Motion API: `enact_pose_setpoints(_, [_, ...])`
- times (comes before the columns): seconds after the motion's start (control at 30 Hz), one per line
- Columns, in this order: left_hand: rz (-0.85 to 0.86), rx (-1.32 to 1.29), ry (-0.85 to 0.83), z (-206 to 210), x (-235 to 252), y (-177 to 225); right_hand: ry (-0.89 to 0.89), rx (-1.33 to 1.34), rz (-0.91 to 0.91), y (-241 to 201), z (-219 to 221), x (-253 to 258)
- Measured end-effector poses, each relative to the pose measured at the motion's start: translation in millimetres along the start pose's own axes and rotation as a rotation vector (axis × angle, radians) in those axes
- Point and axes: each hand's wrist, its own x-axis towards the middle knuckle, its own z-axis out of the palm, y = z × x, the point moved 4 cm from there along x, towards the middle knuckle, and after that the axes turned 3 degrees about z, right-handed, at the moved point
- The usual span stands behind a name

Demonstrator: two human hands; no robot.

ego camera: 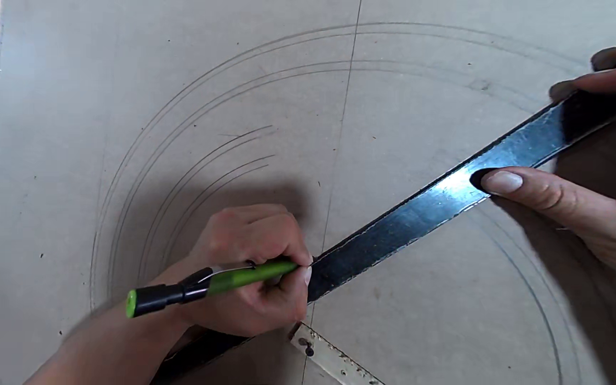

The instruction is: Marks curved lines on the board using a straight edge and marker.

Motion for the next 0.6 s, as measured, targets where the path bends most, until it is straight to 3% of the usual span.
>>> enact_pose_setpoints(0.23, [0.017,0.029,0.01,2,-4,-4,-0.007,-0.251,0.019,-30,-13,6])
enact_pose_setpoints(0.37, [-0.022,0.054,0.02,3,-5,-7,-0.024,-0.254,0.077,-56,-16,8])
enact_pose_setpoints(0.6, [-0.065,-0.048,0.119,-3,-6,-12,-0.005,-0.209,0.026,-50,-22,7])
